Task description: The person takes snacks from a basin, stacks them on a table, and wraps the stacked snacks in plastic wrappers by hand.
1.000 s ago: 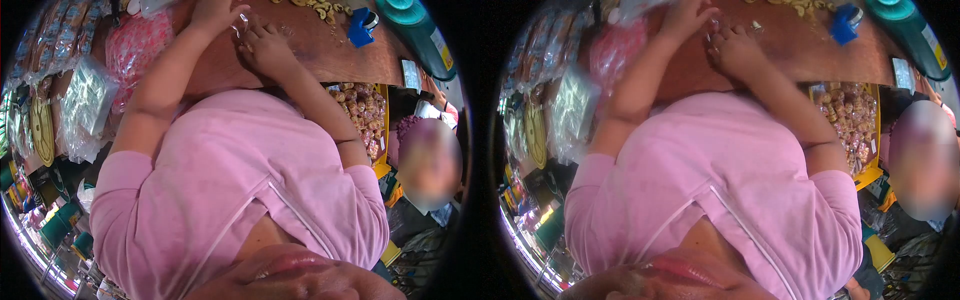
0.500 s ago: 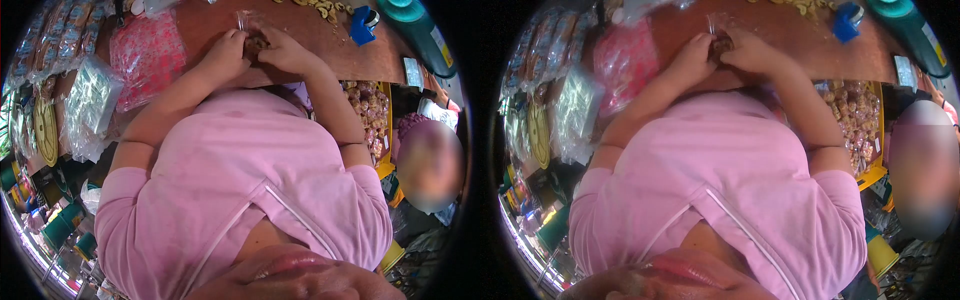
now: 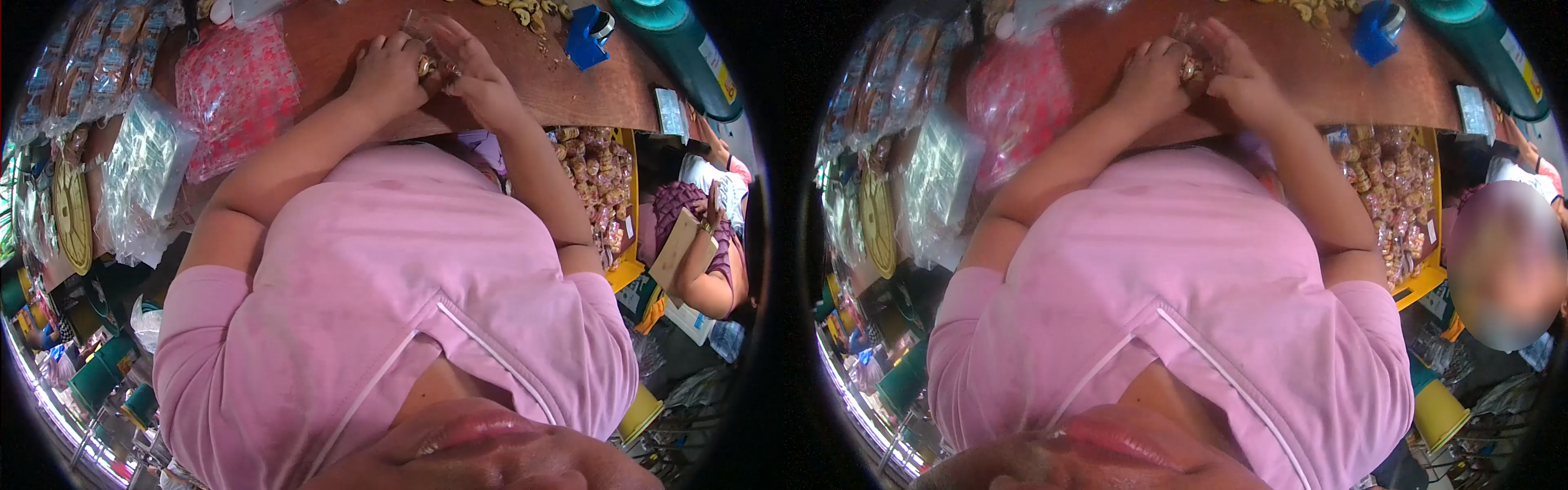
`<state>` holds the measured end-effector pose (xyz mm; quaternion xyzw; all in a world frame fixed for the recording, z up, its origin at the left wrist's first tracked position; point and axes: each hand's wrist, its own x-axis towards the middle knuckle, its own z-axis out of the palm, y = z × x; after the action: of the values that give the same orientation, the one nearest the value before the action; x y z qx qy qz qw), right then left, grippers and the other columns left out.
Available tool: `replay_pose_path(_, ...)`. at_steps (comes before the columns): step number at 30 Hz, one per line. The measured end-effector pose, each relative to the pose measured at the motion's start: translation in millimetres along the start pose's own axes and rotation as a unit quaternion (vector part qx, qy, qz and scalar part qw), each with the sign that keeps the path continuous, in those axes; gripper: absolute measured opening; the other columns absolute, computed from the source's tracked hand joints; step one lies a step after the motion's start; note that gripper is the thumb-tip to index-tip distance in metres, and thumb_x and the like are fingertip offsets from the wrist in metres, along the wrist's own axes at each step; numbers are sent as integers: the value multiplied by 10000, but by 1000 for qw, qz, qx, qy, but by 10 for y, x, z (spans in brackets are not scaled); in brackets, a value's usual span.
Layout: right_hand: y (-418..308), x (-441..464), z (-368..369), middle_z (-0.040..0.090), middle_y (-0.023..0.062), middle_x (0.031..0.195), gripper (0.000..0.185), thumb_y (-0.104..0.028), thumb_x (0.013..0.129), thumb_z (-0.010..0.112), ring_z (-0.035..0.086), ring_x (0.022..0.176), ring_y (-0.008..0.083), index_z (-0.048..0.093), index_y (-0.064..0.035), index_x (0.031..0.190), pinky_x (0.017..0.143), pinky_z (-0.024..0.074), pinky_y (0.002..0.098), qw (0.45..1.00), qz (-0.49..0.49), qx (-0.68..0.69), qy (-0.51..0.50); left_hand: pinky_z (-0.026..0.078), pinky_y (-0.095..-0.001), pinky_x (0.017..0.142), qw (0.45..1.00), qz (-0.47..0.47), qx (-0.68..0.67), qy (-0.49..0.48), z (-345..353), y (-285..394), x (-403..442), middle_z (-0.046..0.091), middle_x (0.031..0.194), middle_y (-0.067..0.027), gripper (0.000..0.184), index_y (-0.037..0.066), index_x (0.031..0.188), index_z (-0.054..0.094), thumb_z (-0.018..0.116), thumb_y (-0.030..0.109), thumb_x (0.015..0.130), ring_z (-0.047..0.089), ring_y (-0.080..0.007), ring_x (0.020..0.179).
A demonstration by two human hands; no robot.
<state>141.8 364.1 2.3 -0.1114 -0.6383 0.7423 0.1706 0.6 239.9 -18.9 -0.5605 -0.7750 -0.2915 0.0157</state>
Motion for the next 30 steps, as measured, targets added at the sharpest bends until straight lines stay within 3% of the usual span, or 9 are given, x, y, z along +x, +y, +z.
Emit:
replay_pose_path(2,194,-112,-187,446,150,1558,830,33,818,636,473,1392,305,339,-79,1584,1076,437,394,993,-76,-85,-10,472,-560,969,1000,8,5,10,23,-17,12,652,1166,-160,439,88,1115,697,738,445,862,604,-407,1075)
replay_pose_path(3,164,-204,-230,484,157,1510,762,14,823,670,501,1346,324,410,-89,1532,1062,443,411,961,-99,-259,17,470,-560,973,1000,6,9,6,26,-17,16,654,1163,-152,437,97,1112,700,736,455,864,603,-404,1080)
replay_pose_path(5,79,-427,-254,558,172,1412,627,-25,833,738,556,1253,360,552,-108,1427,1032,454,444,804,-136,-576,65,466,-560,980,1000,2,20,1,28,-24,33,659,1156,-137,432,116,1107,705,732,475,868,601,-399,1090)
replay_pose_path(11,133,-493,-429,678,30,1225,162,-127,846,774,590,1126,339,762,-154,1005,1004,437,470,742,-203,-635,71,454,-602,965,1000,-6,-6,-4,75,-61,43,666,1152,-92,451,127,1067,718,709,516,839,609,-348,1109)
replay_pose_path(14,-14,-365,-518,698,-9,1221,103,-141,847,768,587,1178,309,775,-152,950,1032,425,448,714,-213,-665,53,436,-608,971,1000,-3,1,-30,0,-49,49,657,1178,-84,457,131,1077,717,709,522,840,590,-339,1132)
replay_pose_path(17,-159,-112,-549,723,9,1195,115,-144,852,764,573,1235,304,776,-126,965,1054,425,457,738,-286,-611,-14,419,-612,977,999,10,-6,-49,-36,-55,62,646,1205,-75,466,135,1091,720,707,531,845,569,-338,1155)
replay_pose_path(20,-91,130,-627,751,37,1107,114,-147,911,742,633,1154,243,765,-80,1000,1009,479,411,799,-221,-555,-65,416,-603,978,997,55,-24,-54,26,-142,90,641,1217,-73,472,138,1105,723,705,532,845,561,-341,1166)
replay_pose_path(23,13,280,-621,753,69,1020,144,-162,979,705,670,988,174,748,-33,1027,910,529,344,905,21,-415,-88,419,-585,986,995,71,-32,-54,48,-173,115,647,1213,-77,491,132,1114,726,699,546,850,561,-348,1161)
replay_pose_path(30,-43,544,-652,743,89,992,180,-162,997,681,669,900,147,735,-12,1081,840,536,314,882,1,-437,-176,411,-550,1003,997,34,-57,-38,54,-95,123,651,1184,-99,559,129,1167,678,722,585,847,562,-358,1158)
